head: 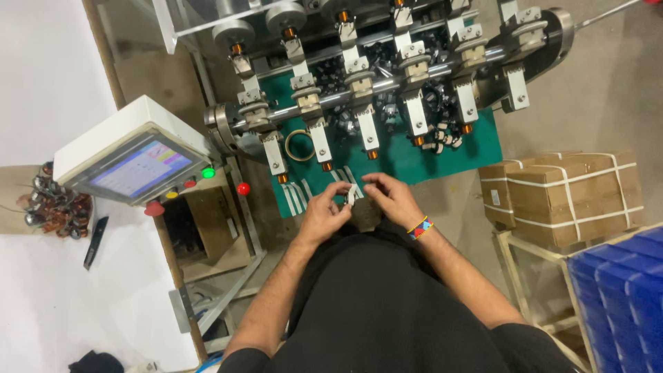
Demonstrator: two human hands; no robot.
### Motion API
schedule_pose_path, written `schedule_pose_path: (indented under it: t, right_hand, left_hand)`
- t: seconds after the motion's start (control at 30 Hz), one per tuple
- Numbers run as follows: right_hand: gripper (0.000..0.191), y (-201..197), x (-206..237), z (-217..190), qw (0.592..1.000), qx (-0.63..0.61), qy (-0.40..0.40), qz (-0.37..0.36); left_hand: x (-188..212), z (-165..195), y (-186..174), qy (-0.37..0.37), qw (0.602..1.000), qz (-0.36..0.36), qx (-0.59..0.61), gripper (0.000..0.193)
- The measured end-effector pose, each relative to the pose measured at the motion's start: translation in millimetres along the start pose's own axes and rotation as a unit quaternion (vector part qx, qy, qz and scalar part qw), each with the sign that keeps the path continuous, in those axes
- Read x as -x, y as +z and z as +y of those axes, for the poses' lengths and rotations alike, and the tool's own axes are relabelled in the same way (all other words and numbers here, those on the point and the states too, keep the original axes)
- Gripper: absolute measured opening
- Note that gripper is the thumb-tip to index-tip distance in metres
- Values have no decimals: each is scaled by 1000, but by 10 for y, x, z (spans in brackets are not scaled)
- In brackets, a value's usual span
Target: The person sits at an industrial coil-winding machine, fitting small copper-wound components onto the machine's stations and adjusting them by hand. They handle components one at a time, reposition items on the green work plate, and use scissors to trim material on the machine near the end.
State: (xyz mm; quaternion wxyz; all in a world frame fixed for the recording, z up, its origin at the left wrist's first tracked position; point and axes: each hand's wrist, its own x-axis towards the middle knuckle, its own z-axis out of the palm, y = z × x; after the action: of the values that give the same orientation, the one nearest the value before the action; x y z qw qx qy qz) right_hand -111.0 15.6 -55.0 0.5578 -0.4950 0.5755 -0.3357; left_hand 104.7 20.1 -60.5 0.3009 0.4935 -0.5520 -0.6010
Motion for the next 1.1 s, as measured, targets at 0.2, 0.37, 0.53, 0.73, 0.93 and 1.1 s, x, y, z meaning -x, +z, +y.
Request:
schedule_pose_path:
  t: [0.2, 0.37, 0.53, 0.73, 0.93, 1.1]
  right_hand:
    - [17, -205, -119, -128, 977, 201, -62, -31]
    - [28, -418, 80, -87, 917, 305, -256, -37]
    - [14, -787, -284, 449, 893, 406, -159, -114]
    - [27, -1288, -777, 668, 941, 323, -96, -36]
    - [44, -1846, -436, 496, 918, -353, 164, -77]
    - [43, -1888, -535, 495, 968, -214, 131, 27]
  left_hand:
    - [-122, 135, 281, 131, 976, 75, -158, 64]
    - [-339, -132, 639, -59, 991, 100, -65, 57]
    - [-614, -451, 939, -199, 976, 81, -35, 51]
    - [-432, -478, 1054, -135, 981, 119, -70, 39]
    - [-129, -557, 1083, -193, 974, 119, -1, 36]
    - [-203, -344, 1065, -111, 990, 57, -72, 36]
